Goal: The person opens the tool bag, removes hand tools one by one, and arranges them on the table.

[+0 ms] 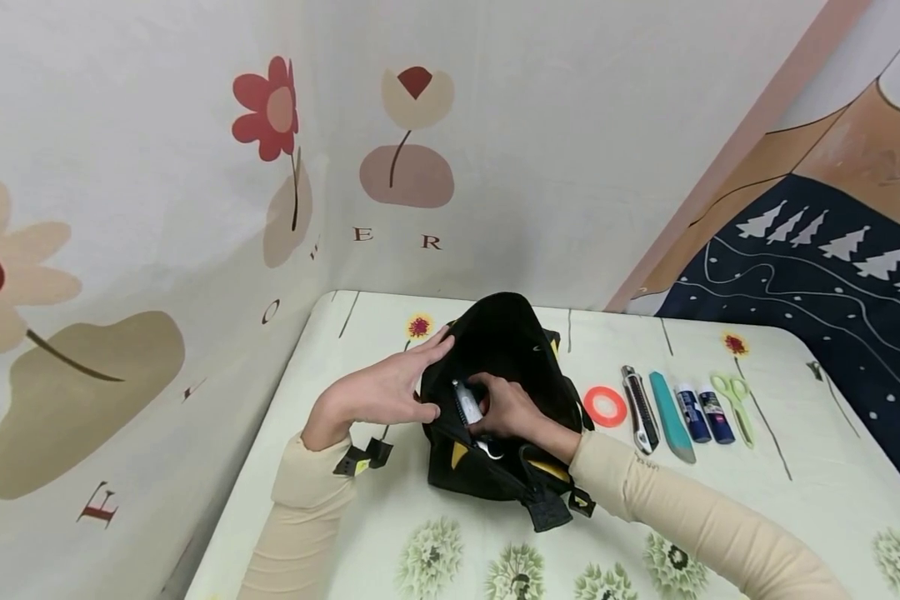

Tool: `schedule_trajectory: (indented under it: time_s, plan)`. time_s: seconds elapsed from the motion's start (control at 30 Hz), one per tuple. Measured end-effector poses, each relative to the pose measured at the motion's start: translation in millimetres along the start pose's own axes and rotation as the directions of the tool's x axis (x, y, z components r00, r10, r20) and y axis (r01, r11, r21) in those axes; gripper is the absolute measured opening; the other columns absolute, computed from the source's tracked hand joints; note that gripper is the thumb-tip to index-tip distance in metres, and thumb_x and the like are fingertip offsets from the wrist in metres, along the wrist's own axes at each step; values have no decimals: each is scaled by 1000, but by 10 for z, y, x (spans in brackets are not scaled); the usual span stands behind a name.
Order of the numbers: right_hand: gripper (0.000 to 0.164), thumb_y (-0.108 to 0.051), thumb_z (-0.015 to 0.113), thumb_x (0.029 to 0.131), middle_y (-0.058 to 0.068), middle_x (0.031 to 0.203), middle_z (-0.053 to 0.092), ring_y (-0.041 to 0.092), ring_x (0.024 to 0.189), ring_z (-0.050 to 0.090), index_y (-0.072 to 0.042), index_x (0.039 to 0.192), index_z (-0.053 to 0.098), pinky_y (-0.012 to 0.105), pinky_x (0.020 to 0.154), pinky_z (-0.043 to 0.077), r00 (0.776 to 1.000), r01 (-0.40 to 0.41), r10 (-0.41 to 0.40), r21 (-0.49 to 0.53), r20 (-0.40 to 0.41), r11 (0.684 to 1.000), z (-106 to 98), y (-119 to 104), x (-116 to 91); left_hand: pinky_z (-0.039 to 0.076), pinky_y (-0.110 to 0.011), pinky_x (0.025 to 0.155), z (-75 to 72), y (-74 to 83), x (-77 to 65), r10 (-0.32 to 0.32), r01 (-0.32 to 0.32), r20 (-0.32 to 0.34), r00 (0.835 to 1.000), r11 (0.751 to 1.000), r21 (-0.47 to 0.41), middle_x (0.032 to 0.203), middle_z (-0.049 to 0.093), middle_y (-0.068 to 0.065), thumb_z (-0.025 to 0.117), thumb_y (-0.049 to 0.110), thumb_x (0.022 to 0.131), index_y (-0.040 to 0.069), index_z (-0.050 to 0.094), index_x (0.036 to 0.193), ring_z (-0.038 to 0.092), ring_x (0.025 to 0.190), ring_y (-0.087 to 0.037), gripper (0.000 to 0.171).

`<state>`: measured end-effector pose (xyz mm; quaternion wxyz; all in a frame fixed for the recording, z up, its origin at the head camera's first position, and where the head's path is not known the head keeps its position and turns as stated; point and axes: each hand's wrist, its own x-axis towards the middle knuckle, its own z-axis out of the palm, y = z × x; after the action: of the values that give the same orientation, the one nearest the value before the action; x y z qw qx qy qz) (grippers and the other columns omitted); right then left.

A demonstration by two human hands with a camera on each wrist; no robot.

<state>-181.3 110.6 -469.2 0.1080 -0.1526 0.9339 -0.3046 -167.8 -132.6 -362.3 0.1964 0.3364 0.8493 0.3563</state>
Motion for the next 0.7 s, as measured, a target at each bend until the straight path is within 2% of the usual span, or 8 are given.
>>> schedule_trajectory:
  time_s: [0.13,0.33,0.7]
  plan:
    - [75,-6,100,75,-1,82,72,9,72,63,1,142,68,30,72,55,1000,2,-2,-5,10,1000,3,21,0,42,-40,101,2,-1,3,-3,3,3,1000,1000,-5,185,2,-20,69,5,95,-7,18,174,42,147,-35,95]
    - [75,-9,102,76,0,83,71,12,73,63,-2,143,69,31,72,54,999,-31,32,-9,27,999,-12,-4,7,44,-38,95,-1,-4,-6,-16,16,5,1000,1000,-11,186,2,-19,68,6,95,-6,17,175,43,145,-35,95]
    - [74,-13,104,77,-2,80,67,11,70,60,-6,143,71,30,73,51,996,-75,75,4,43,997,-45,0,8,39,-44,107,1,-22,9,-16,16,2,1000,1000,-9,185,4,-21,70,8,97,-6,18,174,35,158,-34,95]
